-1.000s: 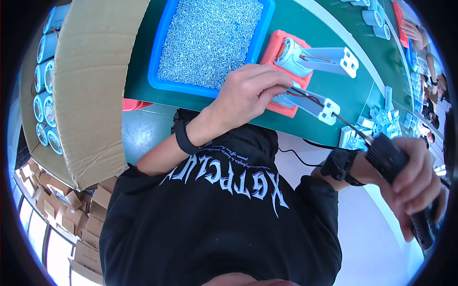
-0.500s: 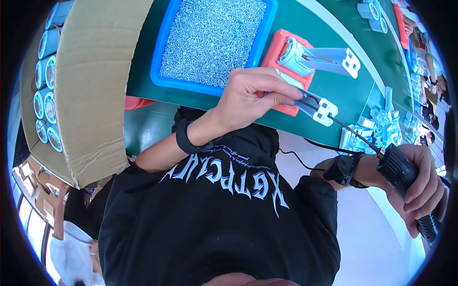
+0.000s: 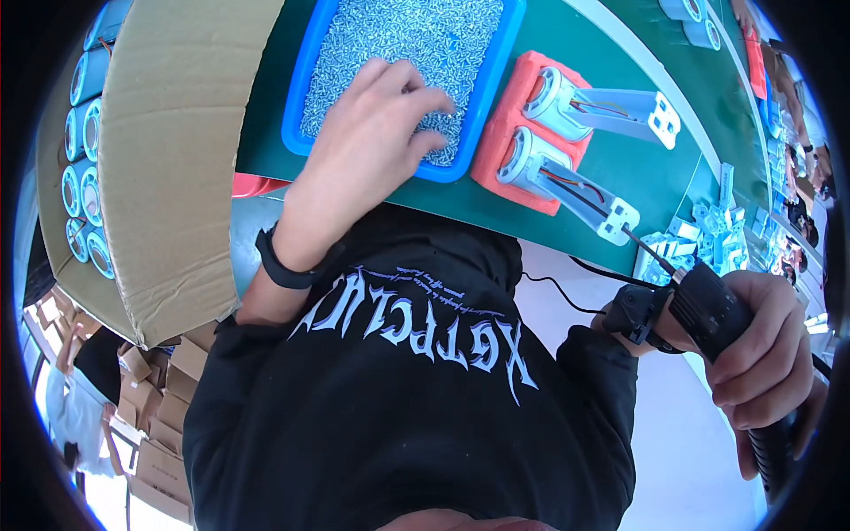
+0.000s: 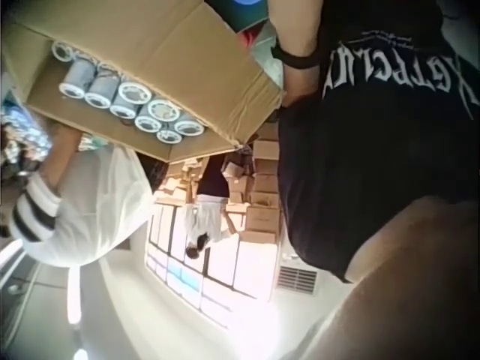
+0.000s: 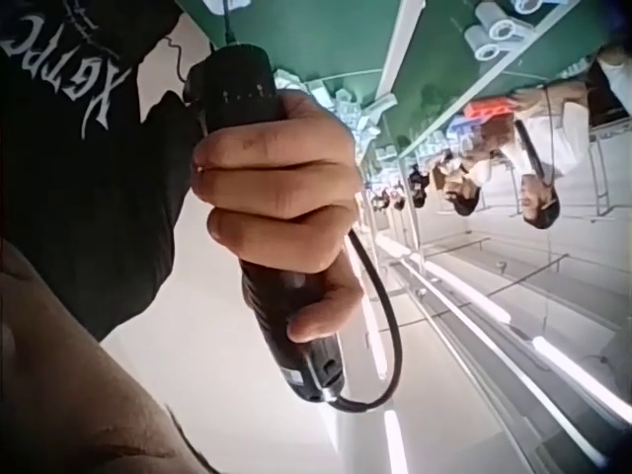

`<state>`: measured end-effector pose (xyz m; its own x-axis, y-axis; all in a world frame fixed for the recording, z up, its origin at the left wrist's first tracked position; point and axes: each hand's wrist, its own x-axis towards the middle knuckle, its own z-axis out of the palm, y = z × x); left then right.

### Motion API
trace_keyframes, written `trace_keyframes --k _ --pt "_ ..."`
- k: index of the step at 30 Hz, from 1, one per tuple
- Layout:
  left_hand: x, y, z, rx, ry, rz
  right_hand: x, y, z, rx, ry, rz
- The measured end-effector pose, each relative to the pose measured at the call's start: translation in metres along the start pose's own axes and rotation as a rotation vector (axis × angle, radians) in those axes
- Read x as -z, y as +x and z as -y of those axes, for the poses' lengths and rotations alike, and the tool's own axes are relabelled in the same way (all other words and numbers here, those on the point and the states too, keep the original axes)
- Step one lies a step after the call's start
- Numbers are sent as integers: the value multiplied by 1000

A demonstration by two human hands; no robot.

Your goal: Assemble small plastic and electronic components using an electric screwdriver.

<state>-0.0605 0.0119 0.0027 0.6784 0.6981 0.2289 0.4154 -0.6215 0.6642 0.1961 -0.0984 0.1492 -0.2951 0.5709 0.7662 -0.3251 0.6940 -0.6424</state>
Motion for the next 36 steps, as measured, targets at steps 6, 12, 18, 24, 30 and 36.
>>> trace_keyframes --k 6,12,18,24,30,36 --pt "-4 -8 14 26 -1 206 -7 8 -15 -8 84 14" --pt "-4 -3 21 -3 -56 96 -16 7 -18 -21 60 -79" --pt "-2 5 11 77 -207 23 -15 8 -31 16 147 -25" --pt "-29 15 -21 -137 -506 -53 -15 13 -31 -49 132 4" --pt "-57 9 -31 -71 -616 10 -25 8 -27 -41 142 -69" --pt "-62 11 -26 -183 -502 -112 -17 5 -26 -28 126 -78"
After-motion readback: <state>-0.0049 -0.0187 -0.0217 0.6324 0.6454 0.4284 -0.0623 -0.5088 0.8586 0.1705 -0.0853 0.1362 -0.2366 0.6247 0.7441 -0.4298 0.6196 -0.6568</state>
